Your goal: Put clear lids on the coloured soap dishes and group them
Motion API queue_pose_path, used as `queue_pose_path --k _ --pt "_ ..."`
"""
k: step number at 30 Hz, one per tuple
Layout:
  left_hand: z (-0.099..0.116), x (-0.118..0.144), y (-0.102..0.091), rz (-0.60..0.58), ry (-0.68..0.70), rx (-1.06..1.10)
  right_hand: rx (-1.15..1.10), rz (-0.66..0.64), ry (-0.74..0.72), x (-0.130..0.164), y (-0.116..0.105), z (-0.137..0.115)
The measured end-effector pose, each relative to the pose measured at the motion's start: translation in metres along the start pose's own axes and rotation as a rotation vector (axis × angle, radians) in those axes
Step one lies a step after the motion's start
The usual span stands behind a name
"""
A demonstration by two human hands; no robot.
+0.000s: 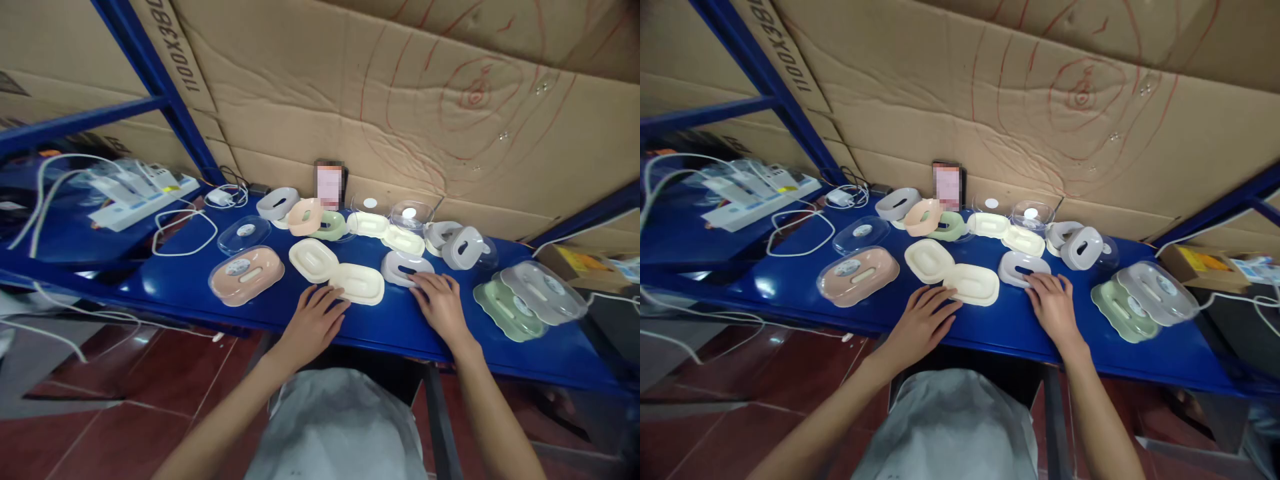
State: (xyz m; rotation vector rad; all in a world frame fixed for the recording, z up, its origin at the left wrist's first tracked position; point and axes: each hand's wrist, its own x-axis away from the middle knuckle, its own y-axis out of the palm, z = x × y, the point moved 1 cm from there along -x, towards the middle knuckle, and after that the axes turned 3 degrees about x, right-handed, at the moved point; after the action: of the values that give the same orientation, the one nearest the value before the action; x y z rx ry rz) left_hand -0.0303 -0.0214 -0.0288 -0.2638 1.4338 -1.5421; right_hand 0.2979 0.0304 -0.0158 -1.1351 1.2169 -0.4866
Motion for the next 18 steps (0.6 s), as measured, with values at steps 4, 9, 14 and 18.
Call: queue_pose_path --k 4,9,14,18 --pt "0.001 -0.003 0.007 -0.050 0.075 0.150 -0.130 0.035 -0.054 0.005 -0.006 -0.028" --pt "-0.002 0.002 0.012 0.092 -0.069 0.242 -0.179 -0.103 -0.199 0.007 -0.007 -0.068" --pt "-0.003 0.000 0.014 0.079 -0.064 0.230 -0.145 -0.083 -0.238 0.014 0.004 -0.089" --pt "-0.002 -0.001 0.014 0.101 -0.070 0.228 -0.162 -0.098 -0.248 0.020 0.007 -0.090"
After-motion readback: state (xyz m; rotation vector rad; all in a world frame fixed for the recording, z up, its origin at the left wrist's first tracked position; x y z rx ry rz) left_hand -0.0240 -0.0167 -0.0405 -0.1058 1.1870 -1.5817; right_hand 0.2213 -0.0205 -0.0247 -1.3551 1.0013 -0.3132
